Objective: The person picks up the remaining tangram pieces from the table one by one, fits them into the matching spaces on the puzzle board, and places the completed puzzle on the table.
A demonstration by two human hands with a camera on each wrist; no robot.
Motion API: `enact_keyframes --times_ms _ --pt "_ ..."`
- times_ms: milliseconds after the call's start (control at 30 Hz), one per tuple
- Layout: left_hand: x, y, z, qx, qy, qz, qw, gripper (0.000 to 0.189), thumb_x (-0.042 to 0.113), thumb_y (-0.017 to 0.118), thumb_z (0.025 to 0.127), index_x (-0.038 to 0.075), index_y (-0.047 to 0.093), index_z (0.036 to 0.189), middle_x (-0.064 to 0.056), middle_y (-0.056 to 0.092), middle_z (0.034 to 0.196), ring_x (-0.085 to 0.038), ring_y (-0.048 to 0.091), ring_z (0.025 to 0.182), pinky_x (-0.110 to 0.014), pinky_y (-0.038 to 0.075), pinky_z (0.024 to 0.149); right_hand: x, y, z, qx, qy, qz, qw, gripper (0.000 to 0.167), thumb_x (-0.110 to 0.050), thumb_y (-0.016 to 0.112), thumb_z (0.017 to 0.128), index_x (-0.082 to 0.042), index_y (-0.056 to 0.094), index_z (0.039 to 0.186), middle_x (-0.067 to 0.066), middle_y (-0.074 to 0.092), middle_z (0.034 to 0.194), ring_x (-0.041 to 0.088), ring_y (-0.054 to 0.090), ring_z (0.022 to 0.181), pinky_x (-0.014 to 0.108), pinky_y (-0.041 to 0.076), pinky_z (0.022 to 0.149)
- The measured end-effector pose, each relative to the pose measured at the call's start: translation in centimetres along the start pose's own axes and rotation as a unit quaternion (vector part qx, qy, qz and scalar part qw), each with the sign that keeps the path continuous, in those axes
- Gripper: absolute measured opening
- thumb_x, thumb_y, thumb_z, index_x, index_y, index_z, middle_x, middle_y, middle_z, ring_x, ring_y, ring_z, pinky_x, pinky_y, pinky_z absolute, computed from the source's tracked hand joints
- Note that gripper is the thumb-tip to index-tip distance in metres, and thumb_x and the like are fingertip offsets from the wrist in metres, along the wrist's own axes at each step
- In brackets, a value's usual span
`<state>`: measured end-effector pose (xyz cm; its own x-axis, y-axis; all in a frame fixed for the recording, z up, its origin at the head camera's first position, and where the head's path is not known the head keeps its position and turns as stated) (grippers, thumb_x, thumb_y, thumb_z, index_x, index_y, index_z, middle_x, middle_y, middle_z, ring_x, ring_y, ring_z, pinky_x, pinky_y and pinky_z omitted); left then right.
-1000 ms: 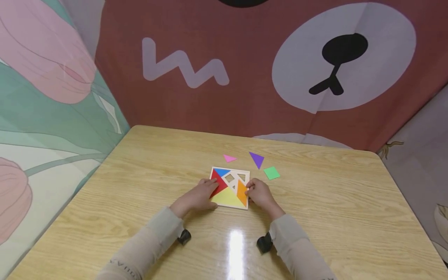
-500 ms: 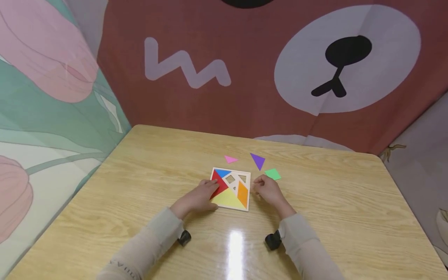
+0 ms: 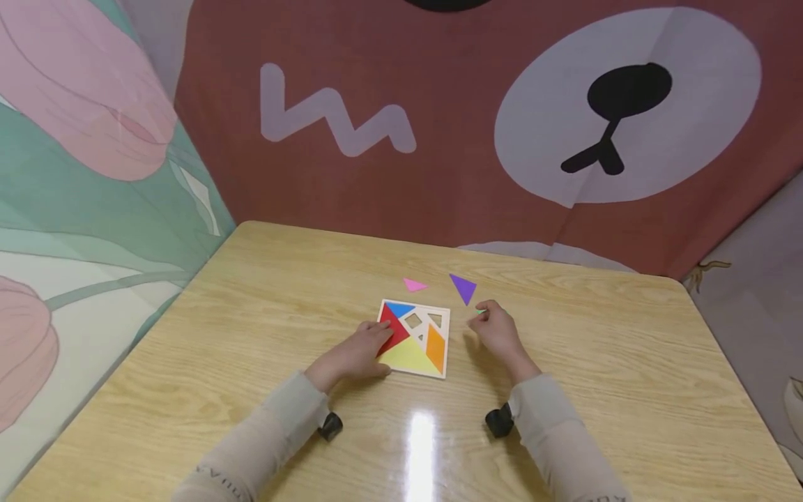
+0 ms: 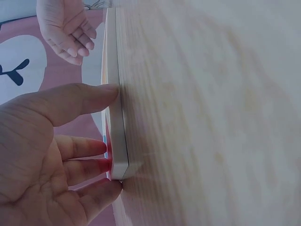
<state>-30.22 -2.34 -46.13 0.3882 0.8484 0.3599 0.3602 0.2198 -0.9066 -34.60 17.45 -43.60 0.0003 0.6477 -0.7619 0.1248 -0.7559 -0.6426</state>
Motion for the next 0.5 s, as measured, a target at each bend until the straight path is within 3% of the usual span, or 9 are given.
enact_keyframes --times_ms 167,500 --pt "0.0 -0.2 0.0 -0.001 0.000 0.003 1.0000 0.068 0.029 0.063 0.075 0.005 0.034 0.132 -0.008 0.028 0.137 -0.023 0.024 0.120 -0.030 0.029 0.095 0.2 -0.6 0.3 0.009 0.003 -0.020 0.9998 0.040 -0.012 0.053 0.083 0.012 0.040 0.113 0.021 0.051 0.095 0.034 0.049 0.091 0.041 0.041 0.076" --pt "0.1 -0.2 -0.1 0.000 0.005 0.003 1.0000 0.068 0.029 0.063 0.075 0.004 0.035 0.131 -0.009 0.028 0.137 -0.023 0.024 0.119 -0.030 0.028 0.095 1.7 -1.1 0.7 0.002 0.021 -0.021 0.9995 0.044 -0.013 0.053 0.083 0.012 0.037 0.116 0.024 0.050 0.099 0.035 0.047 0.092 0.040 0.041 0.074"
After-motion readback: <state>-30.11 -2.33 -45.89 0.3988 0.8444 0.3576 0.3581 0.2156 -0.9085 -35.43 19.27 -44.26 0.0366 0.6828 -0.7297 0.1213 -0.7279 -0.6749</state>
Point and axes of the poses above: each hand's wrist, its own z-axis towards the middle knuckle, its own y-axis out of the palm, x = y × z, the point moved 10 cm from there along z, towards the middle knuckle
